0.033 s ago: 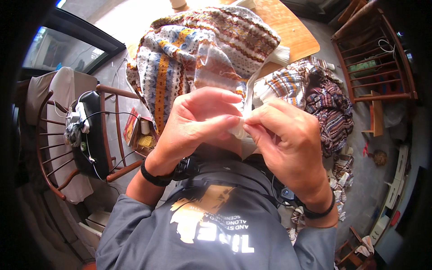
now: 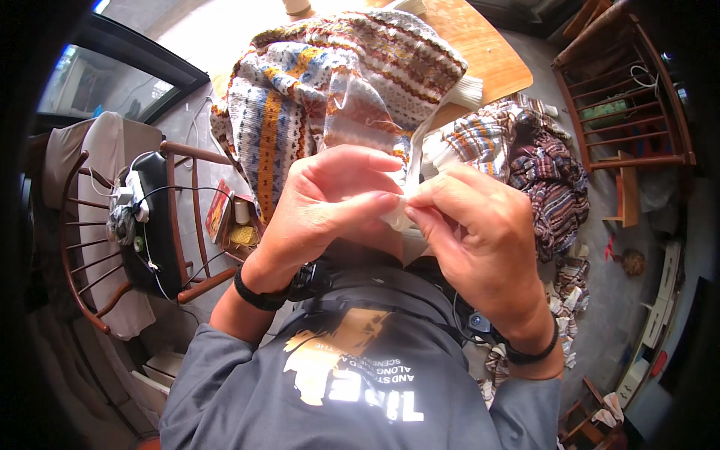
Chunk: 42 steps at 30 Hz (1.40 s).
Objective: Hand sewing or repairing a knitted garment with white thread.
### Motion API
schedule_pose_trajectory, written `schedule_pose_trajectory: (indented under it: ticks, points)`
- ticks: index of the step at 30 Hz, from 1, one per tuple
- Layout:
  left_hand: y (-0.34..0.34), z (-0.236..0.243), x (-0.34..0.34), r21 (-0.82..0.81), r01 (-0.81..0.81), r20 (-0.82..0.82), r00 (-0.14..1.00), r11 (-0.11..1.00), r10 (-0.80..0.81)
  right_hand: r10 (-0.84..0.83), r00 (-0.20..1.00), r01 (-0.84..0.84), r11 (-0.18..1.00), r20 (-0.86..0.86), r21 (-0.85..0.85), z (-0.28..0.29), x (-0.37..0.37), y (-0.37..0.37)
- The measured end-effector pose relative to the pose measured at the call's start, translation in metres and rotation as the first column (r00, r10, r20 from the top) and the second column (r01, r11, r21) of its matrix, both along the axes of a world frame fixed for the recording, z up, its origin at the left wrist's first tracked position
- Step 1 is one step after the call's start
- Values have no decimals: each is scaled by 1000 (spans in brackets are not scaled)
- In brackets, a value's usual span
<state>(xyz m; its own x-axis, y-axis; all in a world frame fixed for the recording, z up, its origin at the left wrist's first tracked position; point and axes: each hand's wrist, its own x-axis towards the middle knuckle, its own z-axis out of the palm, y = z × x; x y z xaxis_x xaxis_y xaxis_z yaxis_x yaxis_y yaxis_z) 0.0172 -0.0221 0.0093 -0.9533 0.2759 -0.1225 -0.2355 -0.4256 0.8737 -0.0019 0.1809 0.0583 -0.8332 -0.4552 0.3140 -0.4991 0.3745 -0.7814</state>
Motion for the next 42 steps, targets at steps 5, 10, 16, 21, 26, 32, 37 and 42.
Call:
schedule_pose_trajectory:
  ticks: [5,10,16,21,26,32,37,42]
  points:
    - [-1,-5,0,2,-5,-7,1000,1000,5,-9,999,8,1000,-52,-14,-3,0,-1]
    - [-3,-6,-1,13,8,-5,1000,1000,-7,-21,997,26,997,-71,73,-3,0,0]
    - [-3,-6,1,46,8,27,1000,999,-10,-17,998,20,998,-55,54,-1,1,-1]
    - [-3,-8,1,40,23,11,1000,999,-24,10,1000,-7,994,-29,106,5,-1,-1]
    - [-3,-11,0,37,42,8,999,998,-42,32,999,-28,994,-43,106,12,-1,-3]
    - [-2,-12,1,31,39,0,999,999,-39,62,997,-59,996,-41,67,9,-1,-5]
    - [-4,-8,1,9,77,89,993,997,-78,71,993,-57,988,-91,143,3,0,2]
    - [-4,-8,1,35,80,110,990,996,-84,79,996,-73,981,-30,179,5,1,2]
